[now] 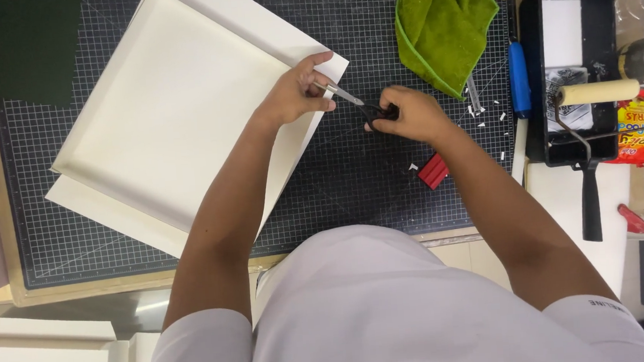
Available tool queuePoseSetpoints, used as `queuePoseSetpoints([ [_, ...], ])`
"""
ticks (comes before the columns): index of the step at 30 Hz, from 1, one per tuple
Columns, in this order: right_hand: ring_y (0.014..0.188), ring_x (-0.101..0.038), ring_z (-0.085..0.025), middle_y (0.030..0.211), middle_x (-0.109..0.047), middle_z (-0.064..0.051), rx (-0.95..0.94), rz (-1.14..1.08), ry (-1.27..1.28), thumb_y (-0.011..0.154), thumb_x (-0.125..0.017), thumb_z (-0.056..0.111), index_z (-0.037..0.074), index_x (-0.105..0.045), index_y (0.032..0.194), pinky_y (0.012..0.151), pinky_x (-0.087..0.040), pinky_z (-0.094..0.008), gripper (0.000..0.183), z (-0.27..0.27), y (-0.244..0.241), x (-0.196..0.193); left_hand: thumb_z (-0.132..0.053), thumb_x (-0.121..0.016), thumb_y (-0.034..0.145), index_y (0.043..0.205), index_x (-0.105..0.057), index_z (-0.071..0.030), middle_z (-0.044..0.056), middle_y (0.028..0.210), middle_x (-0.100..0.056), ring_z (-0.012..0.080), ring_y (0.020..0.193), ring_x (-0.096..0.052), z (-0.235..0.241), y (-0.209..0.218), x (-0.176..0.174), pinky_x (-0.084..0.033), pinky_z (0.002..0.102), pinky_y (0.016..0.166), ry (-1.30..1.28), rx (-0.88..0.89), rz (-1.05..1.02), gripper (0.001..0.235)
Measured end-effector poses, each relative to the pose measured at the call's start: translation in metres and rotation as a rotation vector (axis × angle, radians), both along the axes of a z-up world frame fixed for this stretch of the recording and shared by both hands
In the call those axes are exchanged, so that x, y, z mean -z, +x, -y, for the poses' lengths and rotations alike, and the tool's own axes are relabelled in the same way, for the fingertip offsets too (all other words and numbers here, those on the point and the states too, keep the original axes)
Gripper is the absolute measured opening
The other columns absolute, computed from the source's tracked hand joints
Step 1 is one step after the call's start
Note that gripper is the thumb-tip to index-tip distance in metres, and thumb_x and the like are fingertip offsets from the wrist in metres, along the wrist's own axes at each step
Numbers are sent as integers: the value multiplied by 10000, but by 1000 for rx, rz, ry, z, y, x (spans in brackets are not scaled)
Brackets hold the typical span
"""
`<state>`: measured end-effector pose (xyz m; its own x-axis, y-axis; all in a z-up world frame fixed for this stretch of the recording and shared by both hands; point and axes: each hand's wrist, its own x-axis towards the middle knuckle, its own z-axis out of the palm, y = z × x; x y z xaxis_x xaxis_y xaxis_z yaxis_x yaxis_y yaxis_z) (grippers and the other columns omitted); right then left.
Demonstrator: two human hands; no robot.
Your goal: Trimming and finishing the corners of a white cardboard box using scissors and a scraper
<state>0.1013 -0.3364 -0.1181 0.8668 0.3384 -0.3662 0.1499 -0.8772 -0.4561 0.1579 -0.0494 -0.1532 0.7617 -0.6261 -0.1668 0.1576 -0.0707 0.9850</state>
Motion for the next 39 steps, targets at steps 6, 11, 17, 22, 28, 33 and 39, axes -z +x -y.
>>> queuePoseSetpoints([
  [6,741,-549,-165,901,-605,43,37,-56,19,846,-811,491,190,-549,866,598,-379,-355,400,-1,4,-7,-43,-835,845,1566,-360,-189,51,1126,-679,101,780,-621,1,2,0,-567,240,843,39,-4,-15,876],
  [11,740,-542,-166,903,-609,39,73,-25,48,900,-788,353,185,-535,851,600,-370,-353,308,4,0,-1,-27,-831,850,1573,-334,-168,50,1136,-719,85,745,-586,1,1,2,-544,226,815,24,13,-6,888],
  [17,864,-629,-178,958,-571,-40,370,203,420,948,-753,134,137,-496,885,660,-427,-293,264,-12,-42,27,-106,-838,856,1549,-368,-184,58,1238,-718,96,819,-610,1,0,-1,-540,267,921,18,12,8,841],
  [22,1313,-573,-396,1411,-587,-223,94,449,463,920,-746,69,79,-540,960,1059,-478,-544,210,-34,-68,40,-137,-633,1019,1449,-519,-189,41,1272,-701,131,872,-675,-4,3,-21,-553,260,713,159,-49,176,447],
  [28,1325,-506,-461,1509,-512,-255,179,428,257,884,-793,105,-3,-655,1218,1115,-371,-552,378,-6,-59,35,50,-690,805,1299,-706,-199,45,1307,-691,398,1195,-561,6,18,-1,-377,529,1041,590,96,894,553],
  [33,1126,-656,-307,1151,-674,-63,355,719,236,945,-854,204,98,-571,979,965,-506,-424,304,22,-65,46,-143,-801,886,1067,-816,-263,-18,1121,-749,219,1077,-677,23,22,21,-482,392,982,771,170,849,218],
  [39,990,-675,-382,1119,-616,-111,372,308,291,852,-830,155,91,-542,1063,778,-595,-474,363,-11,-96,39,-80,-784,895,1010,-814,-180,36,1057,-736,260,1038,-692,13,9,-37,-513,410,973,513,187,707,155],
])
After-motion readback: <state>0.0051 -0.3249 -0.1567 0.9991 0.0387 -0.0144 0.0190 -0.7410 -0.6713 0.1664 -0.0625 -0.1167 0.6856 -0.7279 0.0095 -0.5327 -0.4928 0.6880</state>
